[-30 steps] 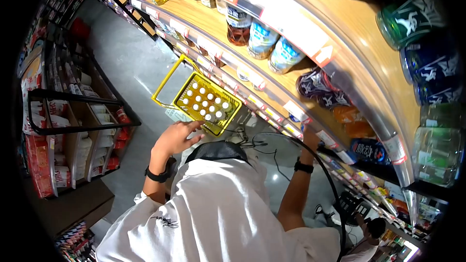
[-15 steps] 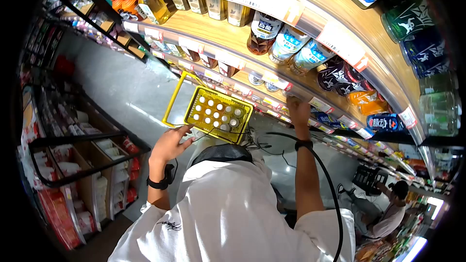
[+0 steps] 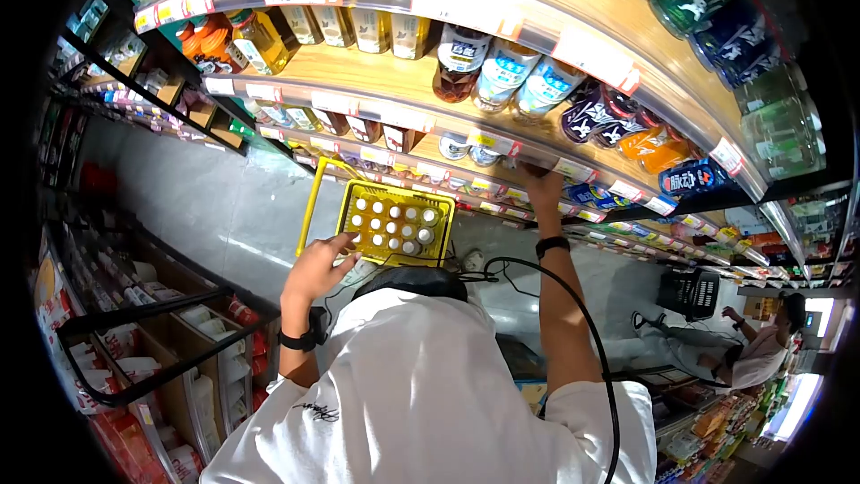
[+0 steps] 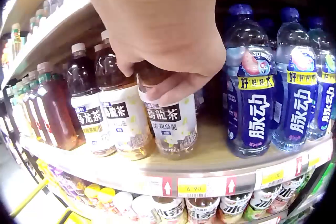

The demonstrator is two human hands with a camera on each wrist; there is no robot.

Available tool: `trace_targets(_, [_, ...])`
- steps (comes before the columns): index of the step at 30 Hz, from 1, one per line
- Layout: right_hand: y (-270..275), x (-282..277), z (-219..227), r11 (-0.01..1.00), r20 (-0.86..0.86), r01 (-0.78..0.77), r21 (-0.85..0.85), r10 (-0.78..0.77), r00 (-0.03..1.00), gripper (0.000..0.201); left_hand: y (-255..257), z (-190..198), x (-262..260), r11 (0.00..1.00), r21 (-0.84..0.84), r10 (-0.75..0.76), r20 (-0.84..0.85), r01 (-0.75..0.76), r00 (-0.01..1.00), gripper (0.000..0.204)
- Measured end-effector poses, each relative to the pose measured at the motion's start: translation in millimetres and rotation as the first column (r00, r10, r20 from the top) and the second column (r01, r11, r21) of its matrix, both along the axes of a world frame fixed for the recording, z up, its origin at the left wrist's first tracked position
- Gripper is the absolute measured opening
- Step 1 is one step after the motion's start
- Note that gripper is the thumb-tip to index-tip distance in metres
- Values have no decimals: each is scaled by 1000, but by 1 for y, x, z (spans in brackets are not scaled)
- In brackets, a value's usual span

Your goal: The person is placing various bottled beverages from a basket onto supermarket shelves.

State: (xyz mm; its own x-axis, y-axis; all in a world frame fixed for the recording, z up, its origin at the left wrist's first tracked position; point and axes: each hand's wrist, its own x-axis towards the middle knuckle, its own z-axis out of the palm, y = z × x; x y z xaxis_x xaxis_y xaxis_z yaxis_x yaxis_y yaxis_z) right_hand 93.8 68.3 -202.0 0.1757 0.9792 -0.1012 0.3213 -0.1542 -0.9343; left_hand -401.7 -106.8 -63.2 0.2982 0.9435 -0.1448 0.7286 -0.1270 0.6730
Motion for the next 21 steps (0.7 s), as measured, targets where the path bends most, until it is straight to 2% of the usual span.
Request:
trace_targets(1, [-12,-8,11,1000,-2,11,13,-11,1000,55,4,-1,5,999,39,-11,54,8,998,33])
trace_targets(2, [-27,-17,21,985,187,19,170,-52,981,58,9,1,11,999,51,-21,51,19,998,33])
trace_targets(4, [-49,-24,30,894,513,-56,445,-203,834,64,20,7,24,998,-2,-68,-42,68,997,34])
trace_targets(5, [-41,-4,-22,937,-50,48,345,-33,998,68,25,9,29,993,64,-98,-37,100,995,37])
trace_targets(6, [-50,-7,-6,936,-52,49,347,-34,998,68,27,15,34,993,65,-98,-39,101,994,37])
trace_targets(7, [-64,-20,28,946,229,-32,322,-45,972,69,30,22,39,988,88,-123,-64,129,990,37])
trace_targets(8, [-75,-32,48,956,491,-102,274,-48,870,69,32,27,43,982,109,-147,-90,157,985,38])
trace_targets(10, [-84,-44,55,931,497,-118,345,-74,865,70,35,31,48,972,134,-184,-88,194,979,39])
trace_targets(12, [-94,-53,72,916,432,-53,399,-136,892,70,37,35,53,965,108,-230,-103,241,968,40])
trace_targets(13, [-92,-54,81,835,474,-119,537,-183,861,70,38,37,57,962,100,-243,-105,254,964,40])
trace_targets(14, [-95,-53,90,837,472,-116,535,-182,863,70,39,40,62,962,95,-245,-107,255,964,40])
trace_targets(15, [-102,-58,110,929,94,76,361,-118,989,68,41,49,69,971,39,-233,-64,235,971,40])
trace_targets(16, [-106,-62,132,977,-305,179,114,-137,942,67,44,53,74,976,-14,-219,-21,218,976,40])
trace_targets(17, [-111,-68,155,977,-343,194,94,-151,927,63,47,39,76,973,-50,-225,28,226,974,58])
trace_targets(18, [-113,-61,161,976,-346,199,93,-156,925,63,48,36,82,972,-51,-230,26,231,973,58])
trace_targets(20, [-116,-45,169,988,-466,117,-104,-152,871,59,51,34,100,948,241,-264,226,208,938,85])
trace_targets(21, [-118,-56,184,991,-521,132,-18,-122,845,48,52,38,107,948,240,-265,222,211,938,85])
